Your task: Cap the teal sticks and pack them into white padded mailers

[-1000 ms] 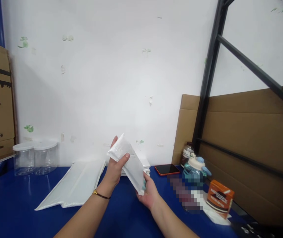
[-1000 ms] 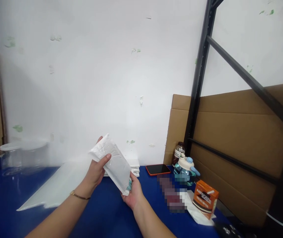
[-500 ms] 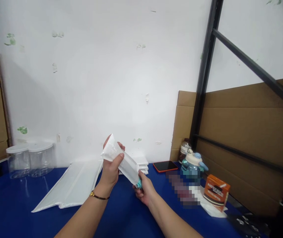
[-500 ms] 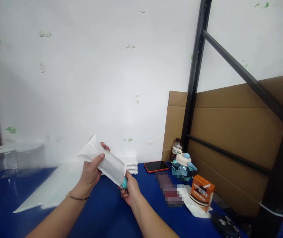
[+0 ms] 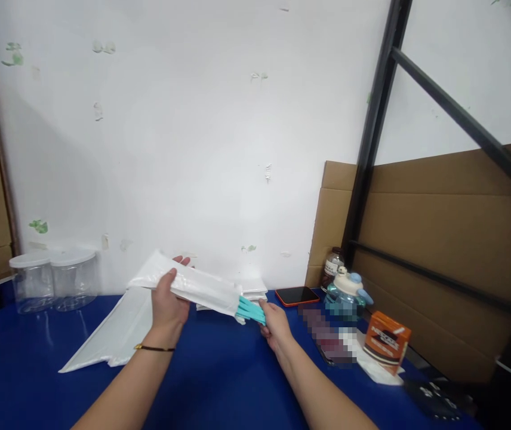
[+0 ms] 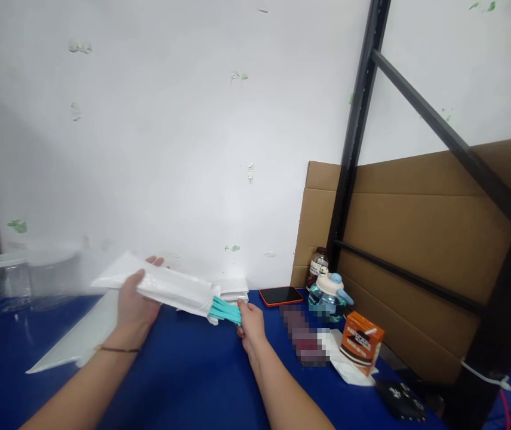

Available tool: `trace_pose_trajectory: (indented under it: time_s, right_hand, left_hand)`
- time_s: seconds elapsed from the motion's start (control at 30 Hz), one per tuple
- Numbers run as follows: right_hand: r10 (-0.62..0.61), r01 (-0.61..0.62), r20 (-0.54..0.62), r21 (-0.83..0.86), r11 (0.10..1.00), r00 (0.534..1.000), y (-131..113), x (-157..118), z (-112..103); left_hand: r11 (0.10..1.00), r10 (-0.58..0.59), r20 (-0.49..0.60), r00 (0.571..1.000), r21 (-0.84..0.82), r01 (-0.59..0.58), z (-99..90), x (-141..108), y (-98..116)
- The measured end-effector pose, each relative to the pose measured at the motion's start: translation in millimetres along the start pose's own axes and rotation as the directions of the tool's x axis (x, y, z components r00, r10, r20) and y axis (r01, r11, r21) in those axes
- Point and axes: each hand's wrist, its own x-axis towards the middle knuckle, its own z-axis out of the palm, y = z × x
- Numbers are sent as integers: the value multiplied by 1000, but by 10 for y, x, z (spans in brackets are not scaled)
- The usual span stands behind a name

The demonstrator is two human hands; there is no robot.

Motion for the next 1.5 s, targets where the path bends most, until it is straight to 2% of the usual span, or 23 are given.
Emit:
trace_pose_trajectory:
  time_s: [0.1, 0.23, 0.3, 0.37, 0.43, 0.5, 0.57, 0.67, 0.73, 0.87, 1.03, 1.1, 1.17, 1.23, 1.27, 1.33, 1.4, 1.5]
  right_hand:
    - [-75, 70, -63, -88, 994, 995, 13, 102, -110]
    - [-143, 114, -114, -230, 967, 983, 25, 195, -263]
    - [-214, 158, -128, -354, 922, 968, 32, 217, -324]
    - [-346, 235, -106, -551, 801, 932, 40, 223, -355]
    - [-466, 309, -32, -707, 636, 884, 47, 209, -354]
    - [-519, 362, 54, -778, 513, 853, 51, 175, -327]
    - [-517, 393, 116, -792, 467, 848, 55, 127, -285]
    - [-487, 433, 185, -771, 467, 854, 72, 37, -190]
    - [-475, 481, 249, -744, 465, 844, 100, -24, -107]
    - [-479, 567, 346, -681, 464, 807, 162, -124, 40]
    - [-458, 573, 362, -644, 507, 812, 10, -257, 63]
    - [-519, 623, 363, -581, 523, 774, -146, -346, 76]
    - [-599, 701, 368, -439, 562, 711, -294, -450, 126]
    - [-599, 736, 431, -339, 586, 675, -373, -545, 204]
    - [-579, 735, 460, -324, 596, 673, -377, -582, 247]
    - [-525, 705, 486, -347, 619, 699, -323, -623, 321]
    - [-439, 632, 478, -390, 670, 761, -229, -620, 364]
    - [-260, 452, 446, -406, 794, 857, -139, -558, 349]
  left_hand:
    - [1000, -28, -50, 998, -12, 27, -178, 200, 212]
    - [993, 22, -145, 989, -114, -39, -426, 367, 443]
    - [987, 35, -184, 982, -149, -63, -523, 413, 507]
    - [985, 33, -191, 981, -158, -64, -599, 443, 533]
    - [984, 25, -185, 982, -168, -57, -655, 460, 529]
    - [978, -2, -159, 987, -208, -32, -694, 465, 507]
    - [963, -48, -99, 994, -268, 20, -714, 461, 470]
    - [927, -125, 1, 992, -355, 117, -714, 440, 391]
    - [903, -171, 14, 985, -398, 163, -702, 424, 333]
    - [887, -227, -43, 973, -423, 188, -674, 406, 253]
    - [903, -238, -92, 967, -387, 186, -654, 389, 188]
    - [910, -250, -106, 963, -366, 196, -654, 386, 144]
    - [920, -248, -119, 961, -340, 195, -656, 382, 88]
    - [931, -241, -134, 961, -313, 190, -648, 366, 25]
    - [936, -239, -144, 960, -299, 188, -635, 348, -6]
    - [944, -233, -154, 960, -274, 185, -585, 293, -60]
    - [951, -219, -151, 964, -253, 177, -510, 219, -96]
    - [967, -179, -131, 975, -203, 150, -395, 130, -123]
